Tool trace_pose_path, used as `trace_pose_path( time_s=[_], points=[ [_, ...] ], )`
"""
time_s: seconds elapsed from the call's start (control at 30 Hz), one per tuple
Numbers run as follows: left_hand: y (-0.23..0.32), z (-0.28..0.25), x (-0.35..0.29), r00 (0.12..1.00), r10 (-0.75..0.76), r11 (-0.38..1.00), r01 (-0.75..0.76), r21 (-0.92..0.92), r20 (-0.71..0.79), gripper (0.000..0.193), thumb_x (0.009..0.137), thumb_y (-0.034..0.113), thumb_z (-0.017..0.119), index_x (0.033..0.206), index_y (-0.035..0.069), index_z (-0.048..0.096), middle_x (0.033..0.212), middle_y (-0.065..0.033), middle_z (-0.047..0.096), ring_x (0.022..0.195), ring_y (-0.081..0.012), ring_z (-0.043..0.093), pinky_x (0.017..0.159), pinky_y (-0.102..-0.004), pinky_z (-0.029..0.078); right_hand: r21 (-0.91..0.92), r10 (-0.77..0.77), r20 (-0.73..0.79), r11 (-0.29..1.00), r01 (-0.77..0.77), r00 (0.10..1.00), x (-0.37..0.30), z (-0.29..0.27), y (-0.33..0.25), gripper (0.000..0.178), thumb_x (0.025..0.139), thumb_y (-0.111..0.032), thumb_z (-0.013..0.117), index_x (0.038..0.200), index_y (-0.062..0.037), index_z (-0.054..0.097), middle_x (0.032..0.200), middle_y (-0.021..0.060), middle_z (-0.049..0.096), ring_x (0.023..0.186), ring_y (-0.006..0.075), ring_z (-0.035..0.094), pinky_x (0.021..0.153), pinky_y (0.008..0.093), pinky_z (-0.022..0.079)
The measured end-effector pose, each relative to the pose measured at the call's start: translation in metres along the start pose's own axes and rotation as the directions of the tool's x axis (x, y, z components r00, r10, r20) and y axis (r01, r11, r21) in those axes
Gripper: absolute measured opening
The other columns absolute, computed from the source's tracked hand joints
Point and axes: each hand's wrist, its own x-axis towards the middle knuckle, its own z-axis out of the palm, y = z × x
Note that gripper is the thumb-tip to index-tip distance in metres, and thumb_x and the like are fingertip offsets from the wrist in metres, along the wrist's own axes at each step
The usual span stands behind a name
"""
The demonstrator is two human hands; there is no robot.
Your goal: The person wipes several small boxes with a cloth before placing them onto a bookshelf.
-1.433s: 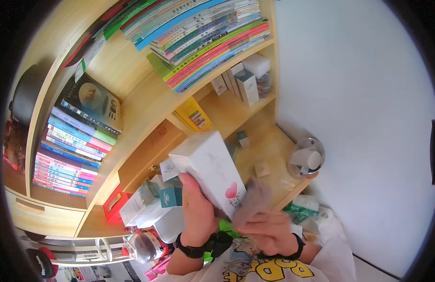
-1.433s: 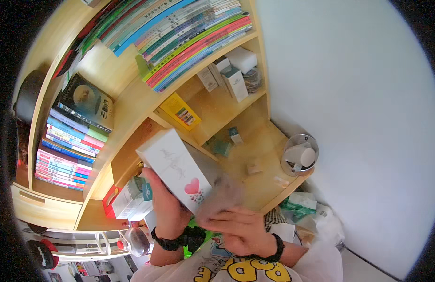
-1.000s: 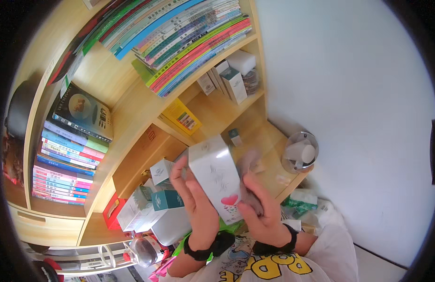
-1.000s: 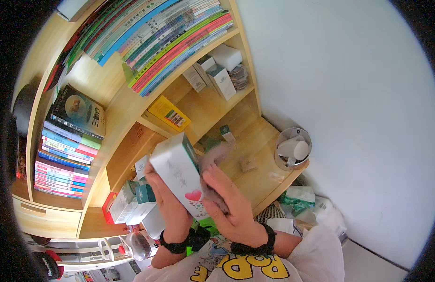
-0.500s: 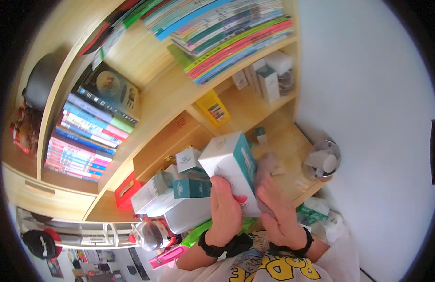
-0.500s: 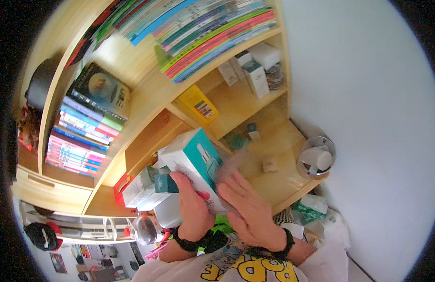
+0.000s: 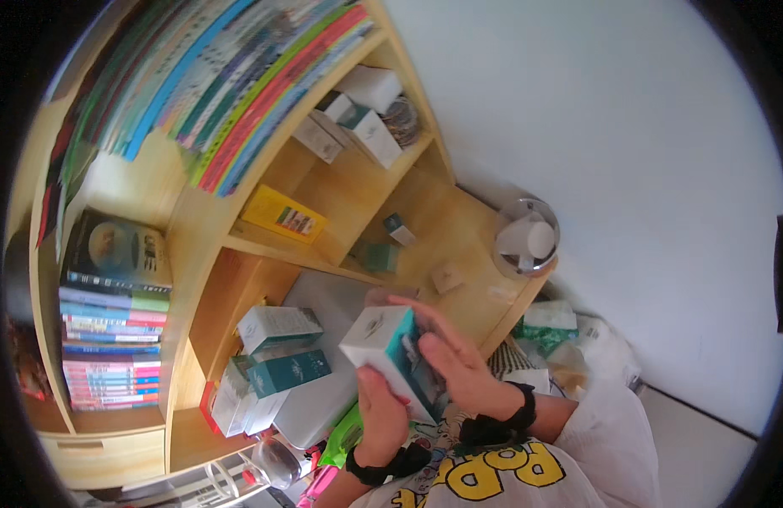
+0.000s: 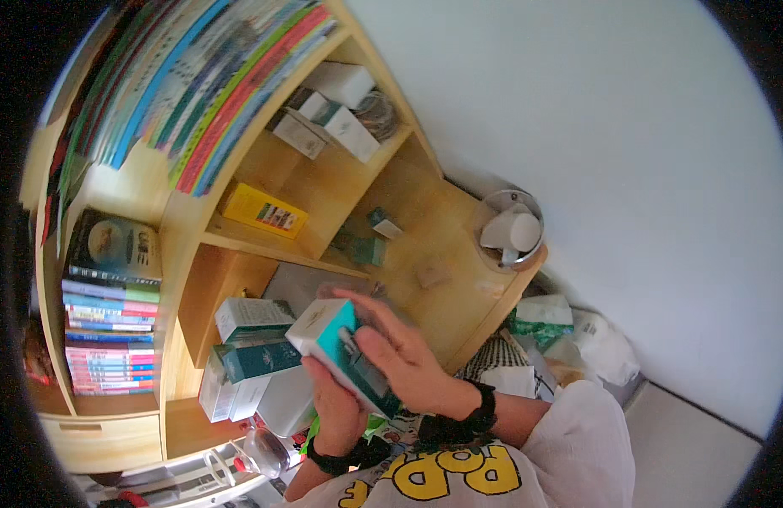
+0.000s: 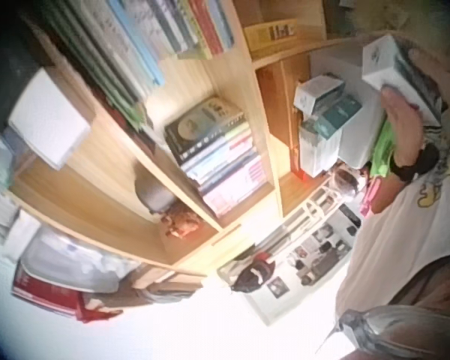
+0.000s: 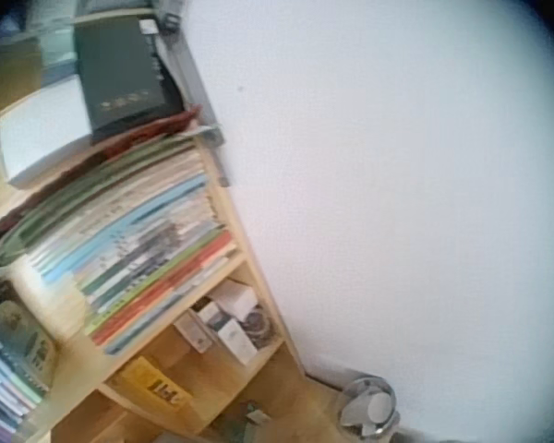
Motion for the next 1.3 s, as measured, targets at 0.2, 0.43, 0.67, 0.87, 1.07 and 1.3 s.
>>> trace_pose_path(
  time_s=[0.2, 0.43, 0.67, 0.87, 1.07, 1.3],
  points=[
    [-0.013, 0.012, 0.007, 0.999, 0.012, 0.993, -0.017, -0.115, -0.047, 0.067, 0.094, 0.062, 0.019, 0.142, 0.016, 0.027, 0.141, -0.0072, 0.037, 0.129, -0.0252, 0.038, 0.107, -0.0386, 0.03, -0.401, -0.183, -0.016, 0.902, 0.162, 0.983, -0.009, -0.011, 0.018, 0.047, 0.096, -0.023, 0.043, 0.138, -0.0043, 0.033, 0.122, 0.0205, 0.053, 0.109, 0.0319, 0.056, 0.091, 0.0341, 0.043],
    [-0.003, 0.029, 0.035, 0.992, -0.1, 0.976, 0.083, -0.2, -0.076, 0.066, 0.096, 0.058, 0.018, 0.137, 0.01, 0.035, 0.132, -0.0064, 0.045, 0.121, -0.0213, 0.044, 0.103, -0.0351, 0.033, -0.604, -0.201, -0.003, 0.781, 0.158, 0.98, -0.012, -0.038, 0.005, 0.049, 0.093, -0.024, 0.045, 0.136, -0.0022, 0.035, 0.117, 0.0239, 0.054, 0.101, 0.0393, 0.054, 0.085, 0.0413, 0.045],
    [0.019, 0.041, 0.086, 0.976, -0.025, 0.967, -0.031, -0.252, -0.215, 0.054, 0.095, 0.055, 0.034, 0.131, 0.016, 0.043, 0.118, -0.0057, 0.055, 0.113, -0.0217, 0.049, 0.1, -0.0366, 0.037, -0.383, 0.044, -0.069, 0.921, -0.067, 0.997, -0.016, -0.084, 0.025, 0.039, 0.095, -0.023, 0.043, 0.127, -0.0001, 0.045, 0.105, 0.0211, 0.059, 0.095, 0.0323, 0.057, 0.085, 0.037, 0.045],
    [0.037, 0.036, 0.175, 0.822, 0.449, 0.893, -0.409, 0.185, -0.349, 0.064, 0.096, 0.051, 0.036, 0.138, 0.003, 0.031, 0.135, -0.0112, 0.042, 0.117, -0.0228, 0.045, 0.101, -0.0358, 0.035, -0.434, 0.258, -0.394, 0.794, -0.425, 0.882, -0.003, -0.172, 0.1, 0.035, 0.096, -0.018, 0.044, 0.126, 0.0002, 0.044, 0.108, 0.0196, 0.06, 0.1, 0.0293, 0.058, 0.086, 0.0357, 0.044],
    [0.052, 0.037, 0.272, 0.693, 0.539, 0.84, -0.488, 0.237, -0.48, 0.063, 0.098, 0.048, 0.035, 0.138, -0.001, 0.028, 0.129, -0.0139, 0.043, 0.108, -0.0241, 0.048, 0.093, -0.035, 0.04, -0.878, -0.214, -0.3, 0.444, -0.182, 0.93, -0.015, -0.212, 0.18, 0.062, 0.088, -0.018, 0.055, 0.141, -0.0072, 0.024, 0.136, 0.0288, 0.035, 0.124, 0.044, 0.037, 0.103, 0.0456, 0.032],
    [0.051, 0.014, 0.353, 0.726, 0.565, 0.823, -0.458, 0.337, -0.392, 0.065, 0.098, 0.045, 0.035, 0.139, -0.003, 0.024, 0.137, -0.0174, 0.038, 0.112, -0.0283, 0.047, 0.094, -0.0378, 0.039, -0.852, -0.029, -0.378, 0.402, -0.335, 0.926, -0.046, -0.214, 0.183, 0.066, 0.085, -0.016, 0.057, 0.139, 0.0001, 0.024, 0.136, 0.0287, 0.034, 0.125, 0.0456, 0.033, 0.104, 0.0502, 0.031]
  ],
)
